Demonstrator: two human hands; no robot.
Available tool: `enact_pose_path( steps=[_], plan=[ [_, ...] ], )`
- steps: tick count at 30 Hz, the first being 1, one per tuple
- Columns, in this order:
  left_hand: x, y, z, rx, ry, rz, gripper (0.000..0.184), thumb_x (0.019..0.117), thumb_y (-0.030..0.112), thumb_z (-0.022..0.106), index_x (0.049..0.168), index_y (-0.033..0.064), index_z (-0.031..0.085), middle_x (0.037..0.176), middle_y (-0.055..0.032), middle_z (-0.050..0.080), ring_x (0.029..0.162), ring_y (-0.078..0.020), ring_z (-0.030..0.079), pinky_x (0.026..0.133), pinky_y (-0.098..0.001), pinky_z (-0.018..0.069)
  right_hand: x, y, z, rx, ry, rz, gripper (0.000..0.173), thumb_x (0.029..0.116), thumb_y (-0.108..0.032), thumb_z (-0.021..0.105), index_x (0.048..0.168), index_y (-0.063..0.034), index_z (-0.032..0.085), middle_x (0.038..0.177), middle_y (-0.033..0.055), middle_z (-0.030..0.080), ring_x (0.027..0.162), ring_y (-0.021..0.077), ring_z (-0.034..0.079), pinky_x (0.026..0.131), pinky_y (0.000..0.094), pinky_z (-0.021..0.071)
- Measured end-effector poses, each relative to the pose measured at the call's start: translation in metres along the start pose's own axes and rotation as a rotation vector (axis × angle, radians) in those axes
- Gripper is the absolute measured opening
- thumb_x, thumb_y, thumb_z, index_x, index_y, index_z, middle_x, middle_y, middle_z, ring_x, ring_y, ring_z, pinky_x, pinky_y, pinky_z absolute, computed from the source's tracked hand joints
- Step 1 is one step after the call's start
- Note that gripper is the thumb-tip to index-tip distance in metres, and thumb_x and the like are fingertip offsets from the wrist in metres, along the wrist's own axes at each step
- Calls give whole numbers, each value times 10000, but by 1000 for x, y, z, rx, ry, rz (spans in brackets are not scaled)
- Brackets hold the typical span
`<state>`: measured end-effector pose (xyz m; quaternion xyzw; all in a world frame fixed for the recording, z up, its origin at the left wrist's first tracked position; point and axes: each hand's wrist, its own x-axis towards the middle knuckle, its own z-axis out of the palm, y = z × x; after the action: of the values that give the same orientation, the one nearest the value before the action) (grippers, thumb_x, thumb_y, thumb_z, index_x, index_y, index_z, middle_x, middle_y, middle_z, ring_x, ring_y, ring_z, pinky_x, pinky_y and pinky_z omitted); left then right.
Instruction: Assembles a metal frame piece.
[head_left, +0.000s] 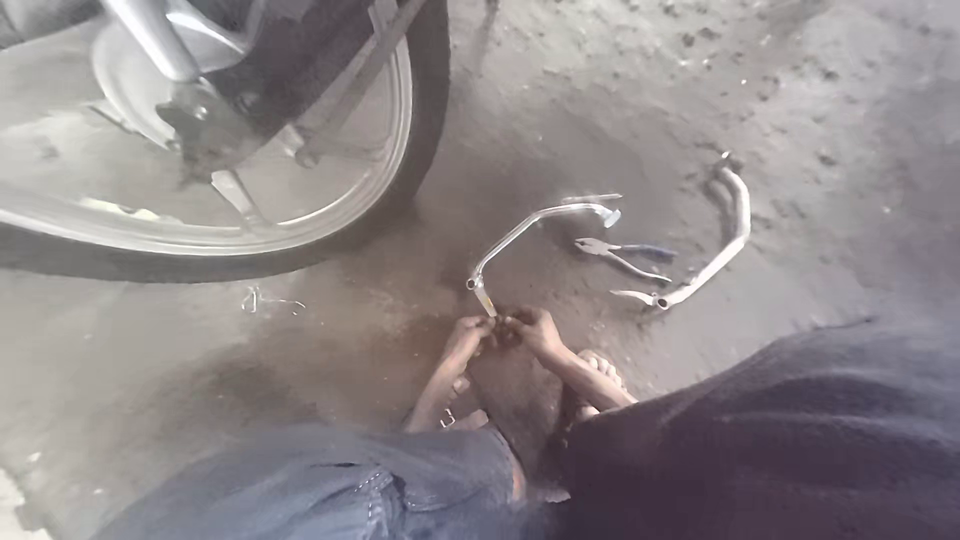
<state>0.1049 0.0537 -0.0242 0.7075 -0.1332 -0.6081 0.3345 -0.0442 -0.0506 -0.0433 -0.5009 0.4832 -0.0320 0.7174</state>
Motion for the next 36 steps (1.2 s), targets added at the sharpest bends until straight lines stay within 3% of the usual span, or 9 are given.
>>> enact_pose_path(
  steps=[3, 7, 11, 13, 21, 27, 32, 34, 36],
  plan=[
    [-1, -2, -1, 25, 7, -5, 301, 1068, 328, 544, 1158, 98, 716, 781, -31, 657, 515, -66, 441, 482, -226, 370, 2, -2, 1, 15, 2, 12, 142, 998, -95, 653, 1082, 9, 700, 862, 86, 735, 683, 149, 697, 667, 321, 612],
    [-10, -3, -3, -77, 19, 54, 276, 1064, 308, 549, 1150, 89, 693, 830, -63, 678, 525, -80, 462, 490, -224, 384, 6, -8, 3, 4, -10, 21, 156, 995, -90, 663, 1104, 13, 706, 884, 101, 746, 708, 169, 719, 689, 341, 629],
    [-6, -5, -8, -106, 19, 83, 286, 1062, 272, 563, 1246, 81, 670, 883, -87, 697, 549, -120, 537, 482, -252, 439, 9, -13, 0, 11, -87, 45, 176, 991, -50, 651, 1141, 27, 700, 946, 119, 749, 771, 185, 731, 738, 349, 635],
    [-4, -10, -10, -84, 15, 109, 284, 1064, 286, 563, 1218, 83, 689, 885, -74, 690, 582, -115, 557, 520, -255, 466, 10, -16, -1, 2, -112, 95, 191, 982, -29, 655, 1159, 34, 692, 975, 131, 745, 801, 197, 735, 769, 359, 638],
    [-19, -5, -11, -152, 18, 65, 241, 1051, 171, 572, 1234, 65, 689, 842, -49, 687, 527, -62, 456, 481, -211, 366, 18, -29, -5, -80, -165, 163, 174, 993, -33, 638, 1145, 39, 684, 943, 117, 748, 789, 185, 736, 769, 349, 635],
    [-4, -21, -9, -106, 70, 126, 233, 1035, 226, 616, 1194, 86, 715, 950, -88, 704, 578, -128, 541, 509, -285, 459, 22, -35, 3, -212, -111, 236, 195, 1018, -114, 634, 1147, 22, 688, 930, 106, 751, 792, 183, 735, 766, 353, 632],
    [13, -26, -10, -66, 32, 178, 248, 1047, 246, 596, 1181, 78, 721, 981, -94, 736, 737, -169, 674, 649, -363, 562, 27, -39, -2, -240, -155, 249, 201, 1027, -113, 620, 1146, 36, 686, 953, 118, 759, 835, 198, 748, 806, 364, 636],
    [17, -26, -15, -94, -29, 189, 255, 1063, 216, 563, 1192, 49, 706, 953, -104, 727, 719, -161, 661, 656, -355, 563, 33, -43, -5, -281, -184, 272, 192, 1013, -99, 637, 1149, 26, 687, 971, 118, 753, 857, 198, 740, 817, 365, 629],
    [22, -27, -20, -120, -64, 194, 253, 1070, 208, 549, 1179, 41, 706, 873, -90, 723, 593, -123, 602, 545, -297, 509, 40, -52, -4, -328, -211, 314, 205, 1004, -105, 653, 1165, 21, 666, 984, 109, 737, 869, 184, 728, 823, 353, 623]
  ],
)
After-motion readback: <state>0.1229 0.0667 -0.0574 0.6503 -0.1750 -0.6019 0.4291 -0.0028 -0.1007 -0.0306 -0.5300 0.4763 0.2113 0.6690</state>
